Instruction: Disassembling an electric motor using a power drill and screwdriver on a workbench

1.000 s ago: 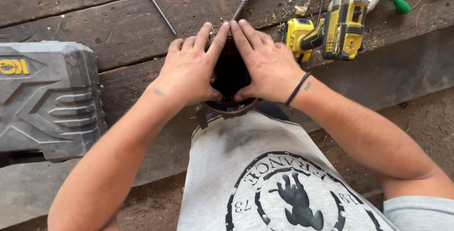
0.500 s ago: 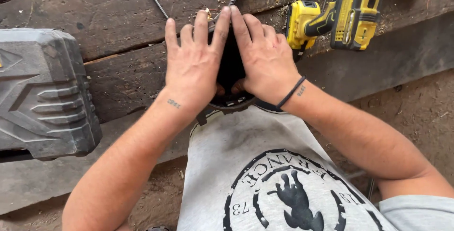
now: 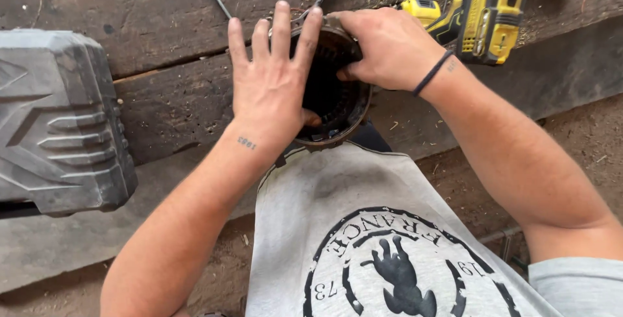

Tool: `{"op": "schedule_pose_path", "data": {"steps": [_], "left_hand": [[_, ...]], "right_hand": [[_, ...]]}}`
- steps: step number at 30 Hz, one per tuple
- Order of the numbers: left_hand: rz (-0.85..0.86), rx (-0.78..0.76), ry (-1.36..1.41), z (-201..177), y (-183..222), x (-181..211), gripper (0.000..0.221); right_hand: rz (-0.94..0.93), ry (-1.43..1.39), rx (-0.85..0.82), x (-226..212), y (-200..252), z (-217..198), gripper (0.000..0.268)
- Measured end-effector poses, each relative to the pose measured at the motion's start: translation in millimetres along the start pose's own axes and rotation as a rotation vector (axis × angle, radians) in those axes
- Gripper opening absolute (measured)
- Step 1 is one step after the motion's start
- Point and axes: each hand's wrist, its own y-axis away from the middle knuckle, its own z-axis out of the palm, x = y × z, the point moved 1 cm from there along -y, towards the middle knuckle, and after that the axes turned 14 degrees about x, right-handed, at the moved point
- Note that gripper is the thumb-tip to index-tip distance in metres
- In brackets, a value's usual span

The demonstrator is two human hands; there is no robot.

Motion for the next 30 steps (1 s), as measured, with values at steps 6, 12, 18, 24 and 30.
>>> {"op": "schedule_pose_path", "data": {"steps": [6, 12, 18, 24, 30], "left_hand": [[0.005, 0.050, -0.022, -1.8, -2.9, 0.2, 0.158], [0.044, 0.047, 0.044, -3.4, -2.3, -3.0, 0.162], [0.053, 0.019, 0.058, -5.3, 0.6, 21.2, 0.154], [0.044, 0.119, -0.080, -0.7, -2.6, 21.9, 0.148], [0.050, 0.088, -0.072, -3.5, -5.8, 21.3, 0.147]], "right_hand": [[0.006, 0.080, 0.134, 7.7, -8.4, 17.7, 0.057], [-0.078, 0.014, -0.056, 20.5, -11.7, 15.7, 0.060], [-0.006, 0.028, 0.018, 14.3, -9.0, 22.7, 0.028], [0.062, 0.082, 0.069, -6.2, -1.4, 14.0, 0.055], [0.036, 0.019, -0.006, 8.9, -9.1, 14.0, 0.036]]}}
